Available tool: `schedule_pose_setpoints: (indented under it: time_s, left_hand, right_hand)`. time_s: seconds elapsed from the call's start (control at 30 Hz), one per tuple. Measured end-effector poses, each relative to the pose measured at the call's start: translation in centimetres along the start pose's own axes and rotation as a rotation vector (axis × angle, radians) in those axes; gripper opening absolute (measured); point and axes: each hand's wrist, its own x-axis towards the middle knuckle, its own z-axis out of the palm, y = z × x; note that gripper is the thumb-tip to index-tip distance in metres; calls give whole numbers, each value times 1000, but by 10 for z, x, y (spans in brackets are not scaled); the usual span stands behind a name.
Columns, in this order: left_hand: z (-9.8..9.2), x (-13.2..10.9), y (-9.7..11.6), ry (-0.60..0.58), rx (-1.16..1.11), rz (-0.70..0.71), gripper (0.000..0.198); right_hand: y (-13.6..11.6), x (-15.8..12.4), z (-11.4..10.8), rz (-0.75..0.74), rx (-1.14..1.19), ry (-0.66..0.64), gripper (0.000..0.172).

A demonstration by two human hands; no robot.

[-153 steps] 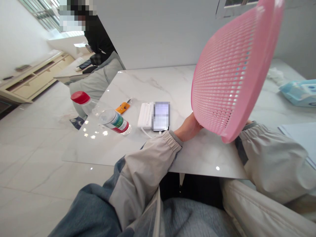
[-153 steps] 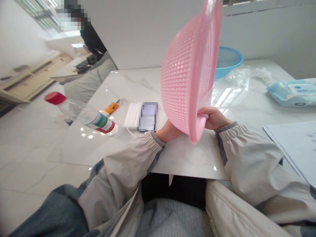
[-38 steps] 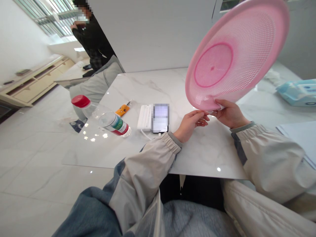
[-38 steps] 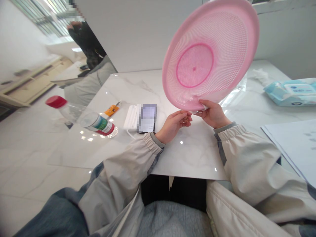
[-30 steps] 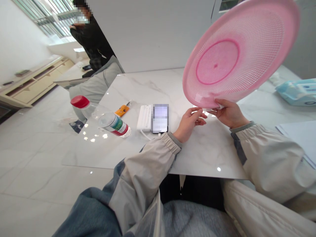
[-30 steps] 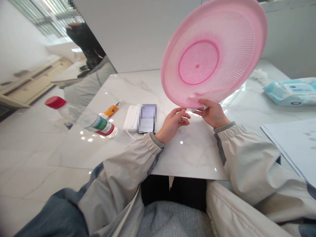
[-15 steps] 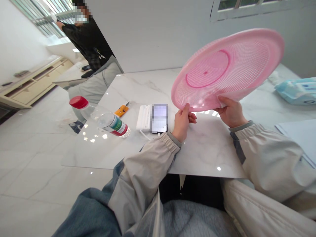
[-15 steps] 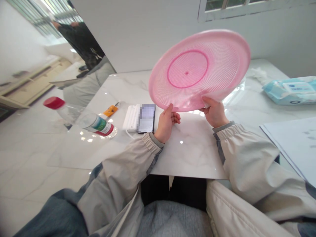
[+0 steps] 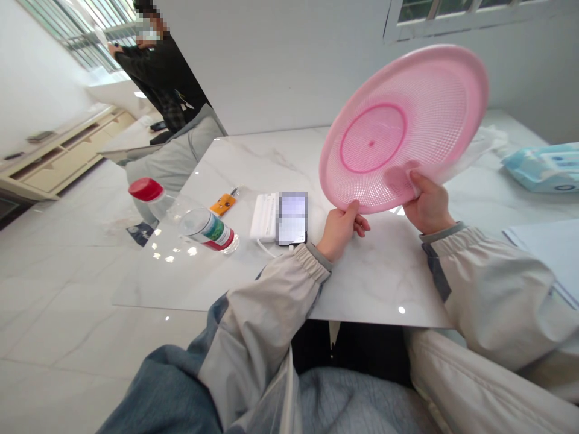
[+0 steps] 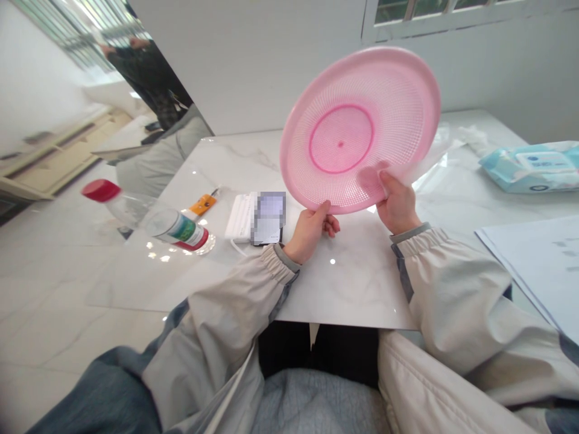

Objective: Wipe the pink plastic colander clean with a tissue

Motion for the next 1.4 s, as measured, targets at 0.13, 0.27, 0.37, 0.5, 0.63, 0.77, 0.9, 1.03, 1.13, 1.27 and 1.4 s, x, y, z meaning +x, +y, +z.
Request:
schedule_pose_setpoints:
  time_s: [0.13, 0.27, 0.37, 0.5, 0.63, 0.77, 0.9, 1.03, 1.13, 1.27, 1.4]
  left_hand:
    - [5, -5, 0, -137, -53, 8, 47]
    - [7, -8, 3, -124, -84, 22, 39]
    - [7, -8, 5, -111, -85, 27, 39]
    - [8, -7, 4, -112, -65, 32, 37]
    - [4, -1, 5, 70, -6, 51, 35]
    - [-2, 6, 7, 310, -30, 187, 26]
    - [-3, 8, 7, 305, -133, 278, 27]
    - [-1, 6, 5, 248, -182, 243, 32]
    - [0, 5, 4, 225, -215, 226, 38]
    - [2, 5, 5, 202, -243, 185, 42]
    - [5, 1, 8, 174, -261, 136, 44]
  right_hand:
    - [0, -9, 8, 76, 54, -25, 24]
    - [-3, -19, 14, 227, 97, -53, 26]
    - [-7, -26, 16, 331, 97, -144, 29]
    - [-8, -30, 17, 358, 91, -206, 33]
    - [-6, -23, 15, 304, 95, -111, 41]
    - [-4, -14, 10, 131, 110, 53, 48]
    - [-5, -10, 6, 8, 67, 2, 46]
    - [-7, -10, 6, 89, 79, -9, 38]
    - [-6, -9, 8, 110, 136, 18, 34]
    - [-2, -5, 10, 90, 187, 116, 35]
    - [1, -3, 10, 54, 200, 141, 35]
